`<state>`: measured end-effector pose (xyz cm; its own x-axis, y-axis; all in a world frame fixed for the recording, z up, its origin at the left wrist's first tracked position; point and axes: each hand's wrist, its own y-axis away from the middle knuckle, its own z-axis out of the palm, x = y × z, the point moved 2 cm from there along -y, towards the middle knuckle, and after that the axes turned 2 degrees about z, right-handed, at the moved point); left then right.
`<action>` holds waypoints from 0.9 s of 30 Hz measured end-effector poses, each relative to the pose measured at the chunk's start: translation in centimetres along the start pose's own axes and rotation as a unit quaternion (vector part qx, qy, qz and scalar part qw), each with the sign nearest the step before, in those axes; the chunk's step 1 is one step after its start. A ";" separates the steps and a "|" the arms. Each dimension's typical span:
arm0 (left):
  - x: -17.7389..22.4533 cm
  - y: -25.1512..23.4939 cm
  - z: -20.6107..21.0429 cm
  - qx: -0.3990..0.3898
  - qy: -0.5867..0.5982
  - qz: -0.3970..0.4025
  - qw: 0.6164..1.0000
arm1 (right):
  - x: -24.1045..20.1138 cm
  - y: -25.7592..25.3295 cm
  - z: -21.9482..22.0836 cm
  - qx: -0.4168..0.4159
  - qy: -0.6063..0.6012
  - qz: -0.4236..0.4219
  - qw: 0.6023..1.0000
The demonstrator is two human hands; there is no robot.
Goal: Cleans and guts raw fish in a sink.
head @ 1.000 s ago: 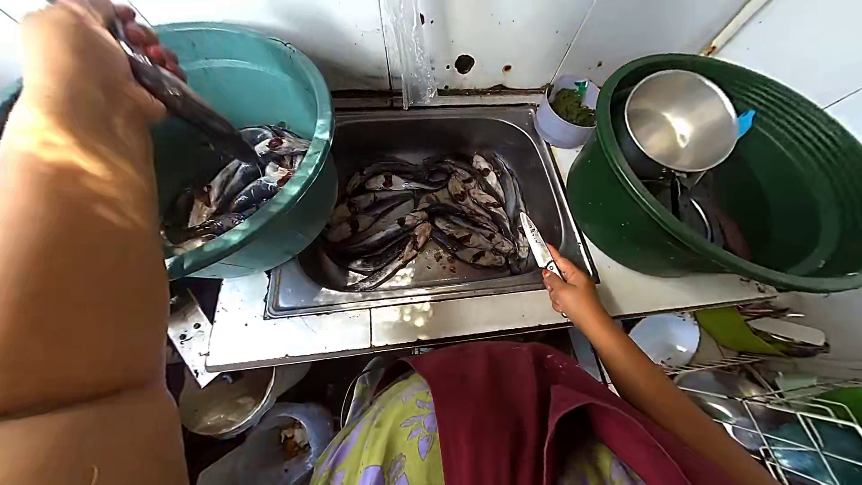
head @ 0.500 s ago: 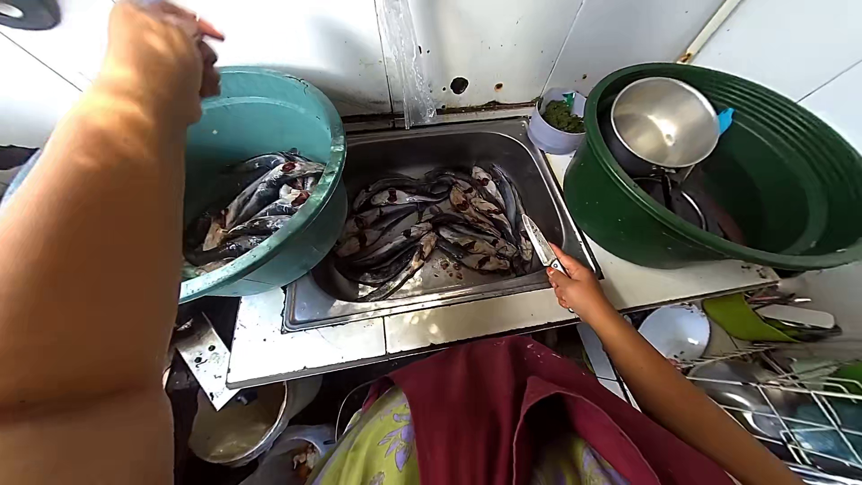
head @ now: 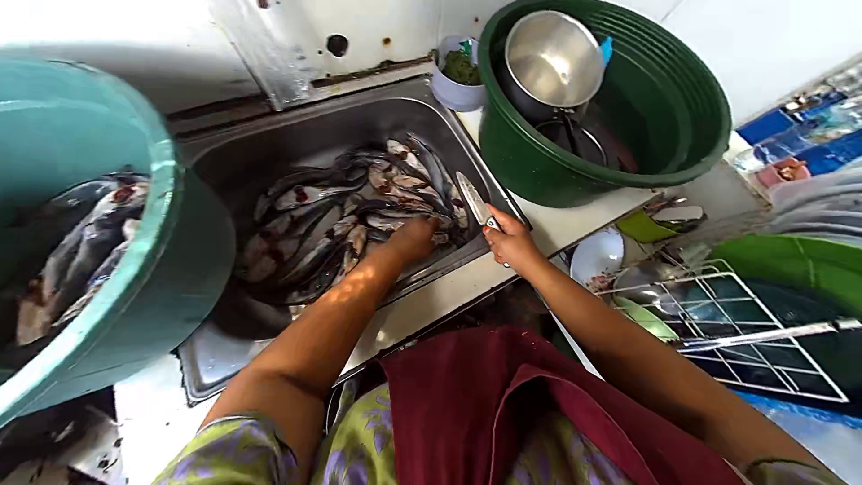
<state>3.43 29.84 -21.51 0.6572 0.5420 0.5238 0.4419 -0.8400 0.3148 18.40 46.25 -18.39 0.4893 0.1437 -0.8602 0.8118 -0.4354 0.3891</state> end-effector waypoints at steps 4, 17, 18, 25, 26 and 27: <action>-1.9 -2.7 3.6 -0.034 -0.085 -0.036 0.995 | 0.2 0.0 0.0 -0.001 0.002 -0.007 1.000; -6.5 1.5 2.2 -0.191 -0.203 0.100 0.955 | 0.7 -0.2 -0.7 -0.031 0.007 -0.055 0.998; -7.4 2.7 1.4 -0.187 -0.176 0.061 0.964 | 0.7 -0.2 -0.8 -0.034 0.009 -0.057 0.998; -9.8 6.8 -0.9 -0.038 0.045 -0.303 0.951 | 0.6 -0.4 -0.7 -0.052 0.007 -0.047 0.998; -9.3 6.2 -0.9 -0.062 0.023 -0.333 0.940 | 0.6 -0.5 -0.8 -0.055 0.006 -0.046 0.997; -8.9 5.7 -0.6 -0.091 -0.008 -0.353 0.931 | 0.6 -0.5 -0.8 -0.057 0.004 -0.044 0.997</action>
<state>-0.32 20.20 -23.89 0.2523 0.9596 0.1245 0.6565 -0.2643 0.7065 18.55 47.30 -18.85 0.4164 0.1842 -0.8903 0.8826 -0.3171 0.3472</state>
